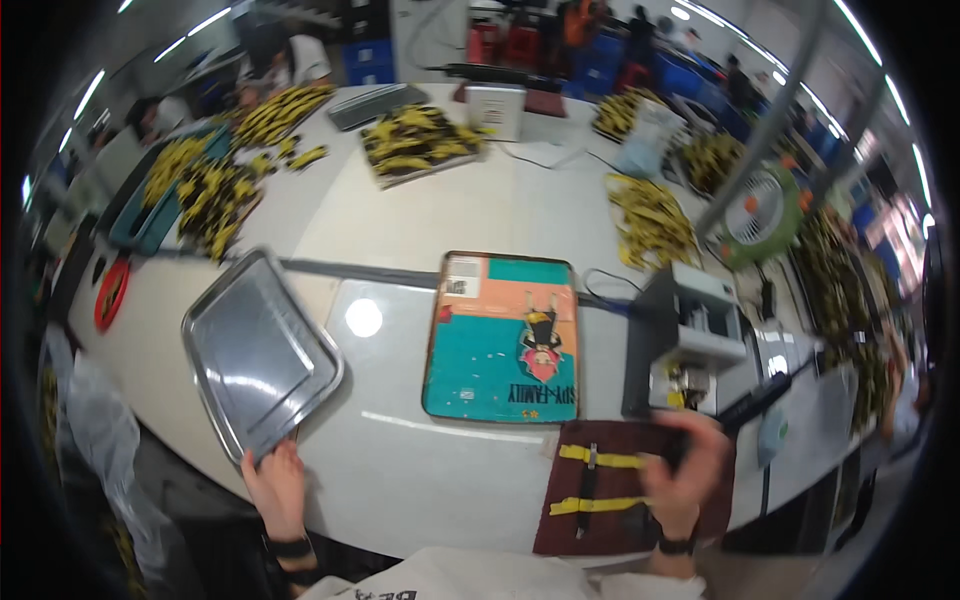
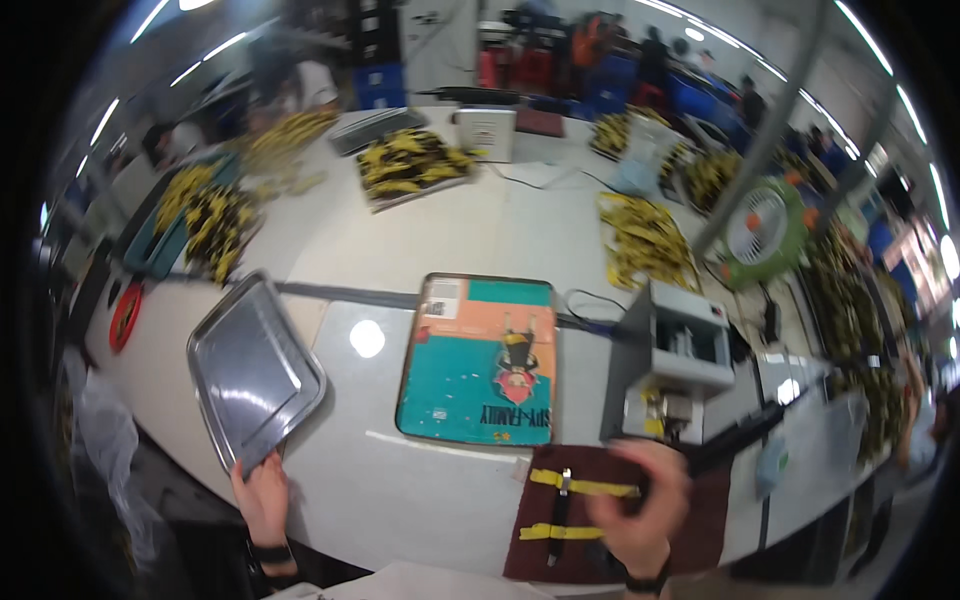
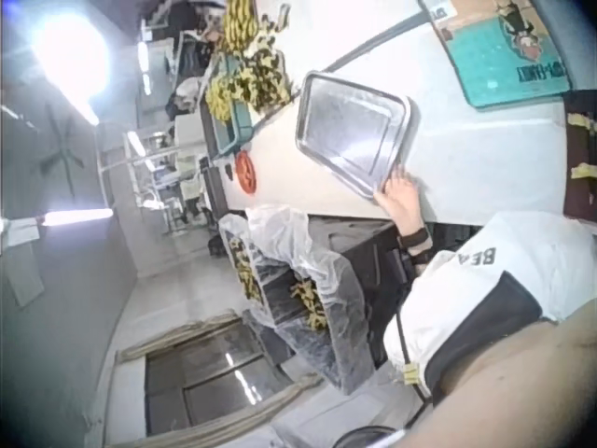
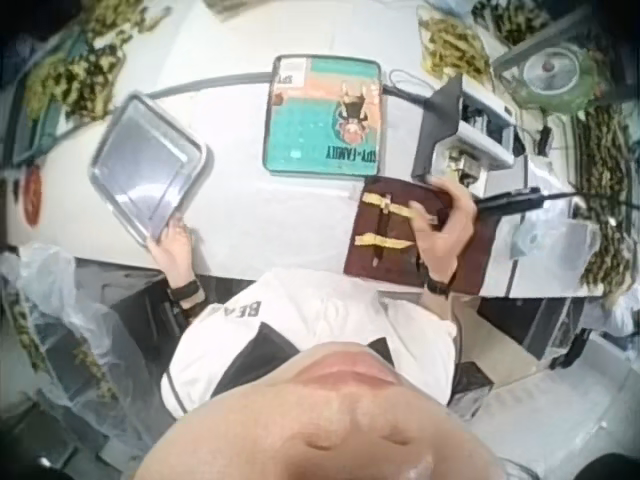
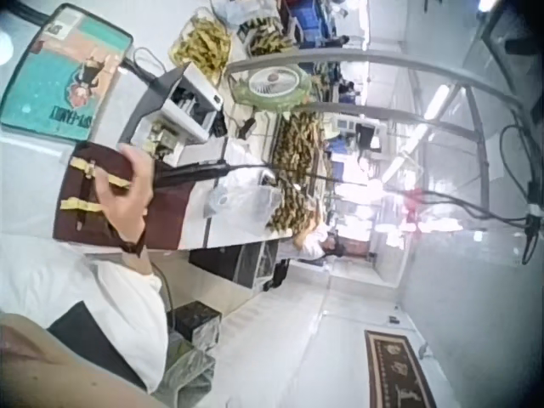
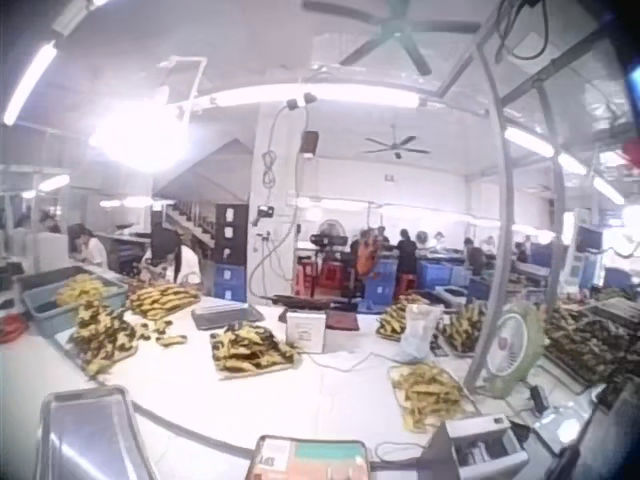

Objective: The recorder uses an electric screwdriver to assemble plastic toy motorcycle parts at a manufacturing workstation.

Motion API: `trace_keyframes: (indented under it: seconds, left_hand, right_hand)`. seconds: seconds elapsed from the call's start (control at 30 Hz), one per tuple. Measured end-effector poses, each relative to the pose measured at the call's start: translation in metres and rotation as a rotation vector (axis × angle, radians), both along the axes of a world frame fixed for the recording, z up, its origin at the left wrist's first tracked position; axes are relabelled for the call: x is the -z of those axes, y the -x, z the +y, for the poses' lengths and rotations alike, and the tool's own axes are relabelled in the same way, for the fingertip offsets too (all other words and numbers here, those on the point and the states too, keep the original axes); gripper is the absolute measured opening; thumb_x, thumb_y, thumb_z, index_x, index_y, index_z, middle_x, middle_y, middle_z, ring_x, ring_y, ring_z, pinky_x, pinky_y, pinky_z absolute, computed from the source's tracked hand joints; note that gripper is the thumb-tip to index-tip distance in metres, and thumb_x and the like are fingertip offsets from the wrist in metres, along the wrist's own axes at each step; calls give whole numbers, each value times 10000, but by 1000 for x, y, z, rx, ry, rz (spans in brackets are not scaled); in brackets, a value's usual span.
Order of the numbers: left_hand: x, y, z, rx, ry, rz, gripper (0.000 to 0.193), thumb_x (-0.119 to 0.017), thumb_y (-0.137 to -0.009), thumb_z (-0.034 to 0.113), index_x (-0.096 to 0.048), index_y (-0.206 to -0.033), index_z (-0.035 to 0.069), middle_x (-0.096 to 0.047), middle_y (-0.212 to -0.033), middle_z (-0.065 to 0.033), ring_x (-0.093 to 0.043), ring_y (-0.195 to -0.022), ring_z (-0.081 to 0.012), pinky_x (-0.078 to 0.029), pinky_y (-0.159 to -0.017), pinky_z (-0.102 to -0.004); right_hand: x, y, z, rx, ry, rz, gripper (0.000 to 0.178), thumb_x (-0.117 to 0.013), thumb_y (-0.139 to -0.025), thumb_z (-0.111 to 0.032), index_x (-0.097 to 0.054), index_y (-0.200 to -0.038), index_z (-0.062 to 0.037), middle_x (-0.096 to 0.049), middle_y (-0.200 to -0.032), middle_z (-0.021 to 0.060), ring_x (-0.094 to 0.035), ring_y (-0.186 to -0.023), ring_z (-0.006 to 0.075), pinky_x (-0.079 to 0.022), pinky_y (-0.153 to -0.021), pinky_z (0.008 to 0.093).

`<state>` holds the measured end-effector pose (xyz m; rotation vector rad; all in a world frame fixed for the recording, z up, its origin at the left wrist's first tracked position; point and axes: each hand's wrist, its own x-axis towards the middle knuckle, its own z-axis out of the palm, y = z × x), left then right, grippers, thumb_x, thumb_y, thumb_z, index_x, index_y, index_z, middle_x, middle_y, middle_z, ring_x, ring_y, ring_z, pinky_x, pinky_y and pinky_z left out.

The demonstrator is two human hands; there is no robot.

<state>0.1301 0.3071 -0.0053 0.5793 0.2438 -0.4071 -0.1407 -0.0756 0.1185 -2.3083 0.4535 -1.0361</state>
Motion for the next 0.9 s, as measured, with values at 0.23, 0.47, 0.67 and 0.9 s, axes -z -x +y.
trace_keyframes:
  seconds: [0.23,0.47,0.67,0.9]
  left_hand:
    - [-58,92,-85,608,-359,-156,483,-447,-926,280,-405,-1331,19,-516,-1174,-128,-507,-1008,-226,-404,-887,-348]
    - [-79,54,-118,535,-65,-459,270,-498,-908,179,-561,-1101,2,-610,-942,-111,-566,-869,-229,-445,-798,-350]
    - [-79,16,-125,491,22,-590,232,-507,-904,149,-569,-1067,-3,-620,-980,-127,-584,-909,-241,-471,-849,-393]
    - [-78,-20,-135,424,-168,-642,256,-438,-938,157,-538,-1103,-11,-617,-1003,-141,-584,-928,-251,-482,-834,-402]
  right_hand:
    - [79,-118,-20,-383,776,1039,219,-676,-643,-205,-625,-826,-95,-631,-876,62,-571,-906,223,-415,-774,361]
    - [-55,-26,-11,-337,248,52,195,-682,-662,-180,-538,-740,-74,-568,-783,68,-541,-840,221,-426,-734,347]
    - [-83,145,10,132,-325,-943,458,-459,-913,-447,-535,-1131,-51,-571,-1181,120,-569,-1051,260,-462,-888,410]
    - [-103,264,40,1142,562,-1284,397,-526,-921,-316,-527,-1149,9,-569,-1101,82,-543,-1006,195,-431,-909,320]
